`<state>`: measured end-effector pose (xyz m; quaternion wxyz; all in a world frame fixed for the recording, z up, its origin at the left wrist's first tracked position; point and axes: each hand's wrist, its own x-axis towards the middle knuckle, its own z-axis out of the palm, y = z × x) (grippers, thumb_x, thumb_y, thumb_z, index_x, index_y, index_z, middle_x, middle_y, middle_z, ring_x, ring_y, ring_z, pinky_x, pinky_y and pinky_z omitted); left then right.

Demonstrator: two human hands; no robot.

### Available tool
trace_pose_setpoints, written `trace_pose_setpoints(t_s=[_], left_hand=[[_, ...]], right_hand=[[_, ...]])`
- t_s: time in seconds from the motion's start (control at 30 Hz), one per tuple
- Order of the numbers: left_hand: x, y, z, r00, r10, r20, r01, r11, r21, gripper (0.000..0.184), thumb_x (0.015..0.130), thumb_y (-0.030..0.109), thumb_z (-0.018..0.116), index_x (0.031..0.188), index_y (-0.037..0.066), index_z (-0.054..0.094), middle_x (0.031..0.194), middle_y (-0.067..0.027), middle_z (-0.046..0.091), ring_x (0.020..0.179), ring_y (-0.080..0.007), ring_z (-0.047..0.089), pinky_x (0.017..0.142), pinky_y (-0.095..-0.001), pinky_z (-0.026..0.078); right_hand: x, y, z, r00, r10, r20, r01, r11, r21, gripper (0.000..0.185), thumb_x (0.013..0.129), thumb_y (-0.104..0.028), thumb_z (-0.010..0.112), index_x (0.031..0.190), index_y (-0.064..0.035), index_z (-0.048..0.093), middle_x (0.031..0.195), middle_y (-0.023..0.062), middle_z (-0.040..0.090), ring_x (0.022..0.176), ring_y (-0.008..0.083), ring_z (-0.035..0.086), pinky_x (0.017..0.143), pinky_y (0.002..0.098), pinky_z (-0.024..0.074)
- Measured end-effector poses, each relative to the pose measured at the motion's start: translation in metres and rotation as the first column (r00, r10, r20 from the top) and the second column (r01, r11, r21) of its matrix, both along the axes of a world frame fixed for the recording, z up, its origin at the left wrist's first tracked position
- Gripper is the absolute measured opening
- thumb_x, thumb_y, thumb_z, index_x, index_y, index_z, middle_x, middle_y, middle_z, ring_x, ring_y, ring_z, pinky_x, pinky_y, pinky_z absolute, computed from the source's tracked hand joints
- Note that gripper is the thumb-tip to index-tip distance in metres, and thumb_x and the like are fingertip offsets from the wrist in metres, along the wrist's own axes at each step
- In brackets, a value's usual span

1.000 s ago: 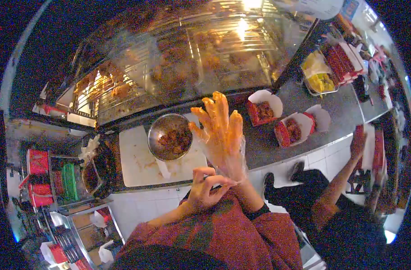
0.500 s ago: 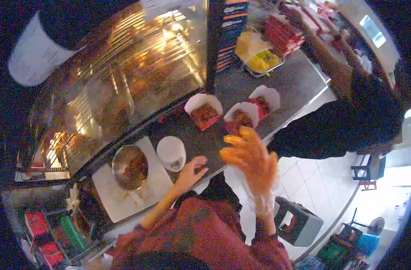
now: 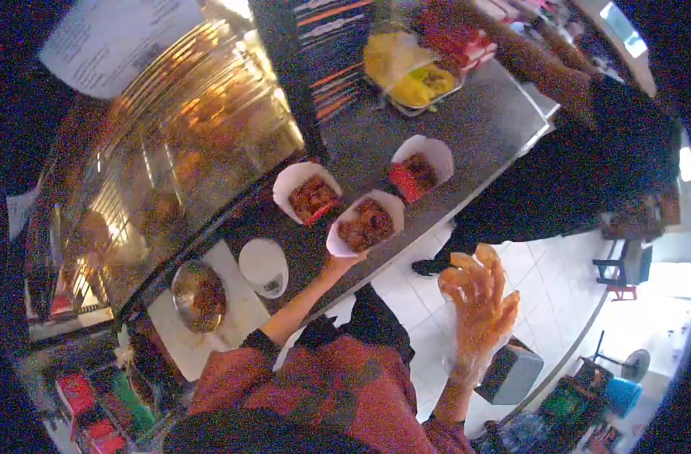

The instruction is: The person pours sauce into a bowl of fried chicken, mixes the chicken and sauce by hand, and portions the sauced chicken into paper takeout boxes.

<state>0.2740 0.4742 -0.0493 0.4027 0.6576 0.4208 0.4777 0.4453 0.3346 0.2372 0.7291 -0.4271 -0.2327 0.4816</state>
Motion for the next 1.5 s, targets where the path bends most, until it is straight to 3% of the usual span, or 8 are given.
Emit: trace_pose_setpoints(t_s=[0.17,0.23,0.63,0.73,0.97,1.3,1.43,1.5], left_hand=[[-0.108,-0.068,0.059,0.994,0.043,-0.103,-0.056,0.99,-0.131,0.092,0.045,0.013,0.083,0.123,0.002,0.035,0.114,-0.0155,0.043,0.107,-0.0308,0.045,0.095,-0.0374,0.036],[-0.144,-0.08,0.069,0.965,0.09,-0.244,-0.115,0.99,-0.088,0.092,0.046,0.013,0.083,0.124,0.001,0.035,0.115,-0.0153,0.042,0.108,-0.0302,0.045,0.096,-0.0367,0.035],[-0.199,-0.08,0.061,0.946,0.303,0.111,-0.237,0.887,-0.397,0.1,0.046,0.02,0.084,0.127,-0.003,0.029,0.122,-0.0149,0.039,0.114,-0.0266,0.041,0.097,-0.0363,0.034],[-0.211,-0.057,0.078,0.869,0.458,-0.189,-0.481,0.871,-0.099,0.092,0.05,0.014,0.082,0.125,-0.001,0.031,0.121,-0.0152,0.041,0.112,-0.0259,0.044,0.094,-0.035,0.037],[-0.235,-0.096,0.087,0.905,0.246,-0.348,-0.314,0.937,-0.152,0.077,0.064,0.032,0.076,0.122,-0.003,0.038,0.131,-0.0207,0.034,0.115,-0.0328,0.042,0.098,-0.0369,0.031],[-0.364,-0.298,0.114,0.665,-0.714,-0.218,0.061,0.343,-0.937,0.042,0.083,0.029,0.052,0.118,0.004,0.049,0.1,-0.0248,0.054,0.088,-0.0377,0.055,0.078,-0.0429,0.043],[-0.316,-0.244,0.15,0.555,-0.311,-0.771,-0.388,0.723,-0.571,0.019,0.083,0.019,0.045,0.092,0.003,0.052,0.079,-0.0205,0.058,0.075,-0.0378,0.058,0.064,-0.0456,0.046],[-0.287,-0.203,0.099,0.55,-0.228,-0.803,-0.222,0.888,-0.404,0.037,0.086,0.021,0.043,0.122,0.012,0.044,0.073,-0.0153,0.059,0.056,-0.034,0.058,0.052,-0.0457,0.046]], right_hand=[[-0.013,0.024,-0.009,0.979,-0.124,-0.164,0.108,0.989,-0.103,0.067,0.088,-0.054,0.029,0.134,-0.0056,0.03,0.122,0.0196,0.046,0.096,0.024,0.051,0.084,0.0367,0.0407],[-0.027,0.04,-0.008,0.99,0.123,-0.073,-0.125,0.992,-0.021,0.068,0.088,-0.055,0.029,0.134,-0.0048,0.029,0.122,0.0202,0.045,0.096,0.0238,0.051,0.084,0.0371,0.0418],[-0.075,0.04,-0.023,0.947,0.234,-0.222,-0.239,0.971,0.003,0.064,0.089,-0.051,0.03,0.132,-0.0038,0.032,0.133,0.0129,0.038,0.118,0.0289,0.042,0.093,0.0437,0.0386],[-0.078,0.037,-0.024,0.96,0.198,-0.196,-0.205,0.979,-0.011,0.064,0.089,-0.05,0.03,0.131,-0.0019,0.032,0.132,0.0134,0.039,0.116,0.0278,0.042,0.093,0.0423,0.0378],[-0.098,0.041,-0.01,0.909,0.373,-0.189,-0.358,0.928,0.106,0.06,0.091,-0.046,0.031,0.129,-0.0008,0.035,0.126,0.0151,0.045,0.112,0.0295,0.046,0.094,0.0427,0.0374],[-0.17,0.082,0.004,0.864,0.437,0.251,-0.459,0.888,0.034,0.057,0.083,-0.042,0.054,0.112,0.0064,0.048,0.107,0.0204,0.057,0.091,0.0313,0.06,0.081,0.0396,0.0487],[-0.186,0.087,-0.001,0.861,0.322,0.394,-0.289,0.947,-0.141,0.045,0.086,-0.033,0.054,0.106,0.0063,0.052,0.103,0.0182,0.059,0.089,0.0263,0.062,0.079,0.0355,0.05],[-0.187,0.087,-0.004,0.881,0.353,0.316,-0.325,0.935,-0.142,0.039,0.087,-0.028,0.052,0.105,0.006,0.053,0.102,0.0173,0.06,0.086,0.0243,0.063,0.076,0.0338,0.051]])
